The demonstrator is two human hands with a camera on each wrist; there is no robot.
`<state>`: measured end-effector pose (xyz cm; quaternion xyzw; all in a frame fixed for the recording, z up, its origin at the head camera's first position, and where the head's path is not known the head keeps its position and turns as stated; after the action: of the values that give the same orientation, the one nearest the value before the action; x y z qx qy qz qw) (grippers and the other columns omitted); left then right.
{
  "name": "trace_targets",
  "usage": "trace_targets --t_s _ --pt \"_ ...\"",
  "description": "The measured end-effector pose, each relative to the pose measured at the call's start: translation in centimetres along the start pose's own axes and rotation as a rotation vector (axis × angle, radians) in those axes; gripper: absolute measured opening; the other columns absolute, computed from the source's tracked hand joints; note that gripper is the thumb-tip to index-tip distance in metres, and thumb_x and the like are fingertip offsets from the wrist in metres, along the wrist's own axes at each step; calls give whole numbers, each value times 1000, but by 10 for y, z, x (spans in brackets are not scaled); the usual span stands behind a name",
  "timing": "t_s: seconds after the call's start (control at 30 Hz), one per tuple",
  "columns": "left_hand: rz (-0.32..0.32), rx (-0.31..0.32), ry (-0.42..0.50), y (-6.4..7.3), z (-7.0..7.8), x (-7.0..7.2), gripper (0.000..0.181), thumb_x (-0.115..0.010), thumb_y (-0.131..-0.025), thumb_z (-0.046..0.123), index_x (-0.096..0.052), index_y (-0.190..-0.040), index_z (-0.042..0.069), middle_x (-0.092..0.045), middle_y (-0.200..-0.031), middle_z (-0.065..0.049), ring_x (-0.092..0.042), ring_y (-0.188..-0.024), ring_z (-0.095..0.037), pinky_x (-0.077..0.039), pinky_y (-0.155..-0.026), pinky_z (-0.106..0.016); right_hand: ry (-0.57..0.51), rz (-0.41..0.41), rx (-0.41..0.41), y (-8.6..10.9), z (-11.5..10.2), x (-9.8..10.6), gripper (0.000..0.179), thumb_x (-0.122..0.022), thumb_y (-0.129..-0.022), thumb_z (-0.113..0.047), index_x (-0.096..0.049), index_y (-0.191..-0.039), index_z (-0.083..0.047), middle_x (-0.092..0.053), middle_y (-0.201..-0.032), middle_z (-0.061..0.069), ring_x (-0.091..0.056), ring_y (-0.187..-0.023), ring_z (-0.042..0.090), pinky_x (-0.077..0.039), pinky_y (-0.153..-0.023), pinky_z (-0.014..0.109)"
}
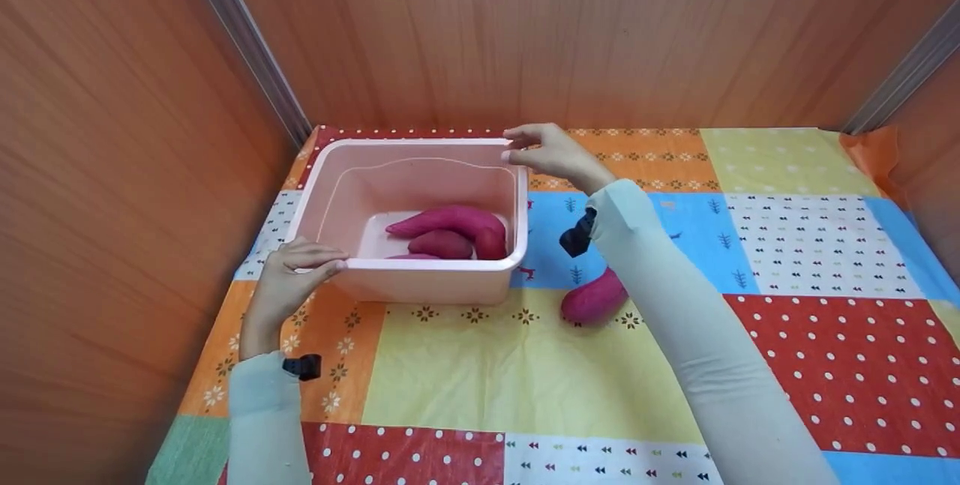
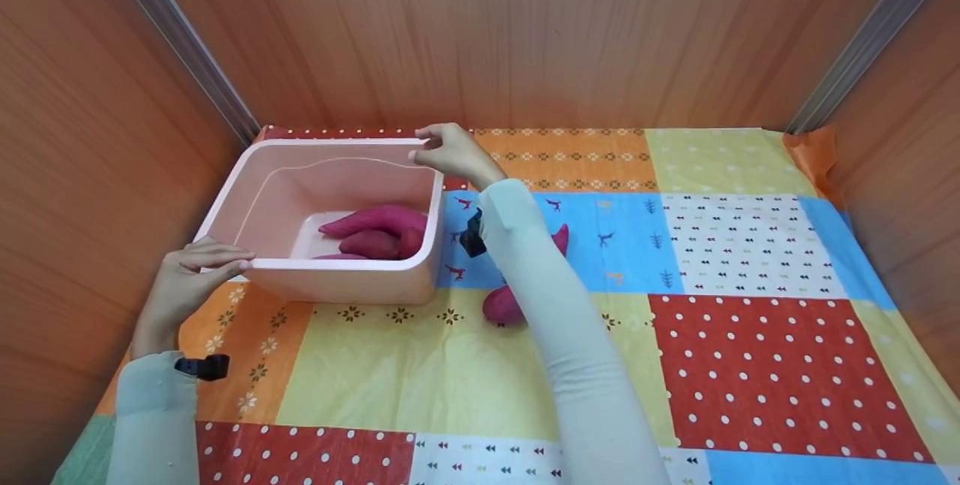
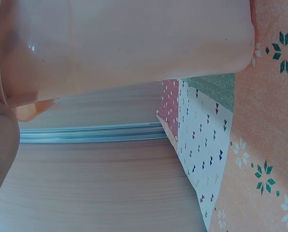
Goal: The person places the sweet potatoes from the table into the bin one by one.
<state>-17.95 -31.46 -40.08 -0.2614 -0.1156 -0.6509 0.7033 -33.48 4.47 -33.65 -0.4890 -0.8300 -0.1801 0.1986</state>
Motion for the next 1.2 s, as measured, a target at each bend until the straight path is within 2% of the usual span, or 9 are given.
trace_targets --t_s 0.13,0.27,0.5,0.67,0.73,0.9,1.1,1.2 --pt "-7 13 9 0 1 0 24 -76 -83 20 -76 -103 7 -71 -107 -16 -54 -101 -6 -40 -100 -46 -12 30 -33 6 13 6 58 -66 -89 -34 -48 -141 -14 -52 -136 9 -51 -120 25 -49 -97 43" --pt "-8 15 9 -1 0 1 25 -76 -83 21 -75 -104 6 -70 -108 -17 -53 -102 -7 -39 -101 -49 -16 45 -64 12 29 10 56 -65 -90 -33 -48 -141 -15 -51 -138 10 -50 -121 27 -49 -96 44" --pt "0 7 5 -1 -1 0 24 -77 -82 20 -76 -102 7 -73 -100 -2 -53 -100 -7 -39 -97 -43 -67 63 -145 25 59 16 57 -63 -92 -35 -46 -142 -16 -52 -137 10 -52 -121 27 -48 -98 44" --pt "7 -3 11 -2 0 0 23 -78 -81 20 -77 -100 7 -72 -95 10 -53 -99 -7 -37 -96 -43 -110 75 -188 35 81 20 60 -63 -92 -38 -44 -144 -16 -51 -137 11 -54 -119 27 -47 -99 45" --pt "4 6 8 -2 -1 0 24 -77 -81 21 -76 -101 7 -73 -97 7 -53 -100 -7 -36 -98 -46 -130 70 -207 38 90 21 61 -63 -92 -39 -42 -145 -16 -50 -138 11 -54 -120 27 -46 -100 45" --pt "-5 39 17 -1 -2 0 28 -77 -82 24 -76 -104 7 -71 -107 -13 -51 -105 -7 -33 -104 -55 -141 73 -230 48 107 22 63 -61 -93 -40 -40 -147 -16 -48 -142 12 -53 -123 28 -45 -102 46" --pt "-4 35 21 -1 -2 1 28 -77 -82 23 -75 -104 7 -73 -104 -4 -51 -105 -8 -34 -104 -61 -174 71 -193 64 122 25 62 -57 -96 -36 -34 -149 -13 -44 -143 15 -48 -129 32 -41 -105 50" --pt "-6 29 20 -1 -2 1 27 -77 -82 22 -75 -104 7 -72 -105 -11 -52 -103 -8 -36 -104 -58 -194 83 -194 72 129 27 61 -55 -98 -32 -31 -150 -12 -42 -145 17 -46 -130 35 -42 -103 51"
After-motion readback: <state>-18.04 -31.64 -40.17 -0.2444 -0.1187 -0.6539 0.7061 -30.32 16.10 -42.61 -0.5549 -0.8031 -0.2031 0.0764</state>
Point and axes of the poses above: each hand's wrist, its own y-axis away from the middle knuckle, its own x-axis out of the back of the hand, z = x × y, the point moved 4 cm from there along -y, towards the middle knuckle
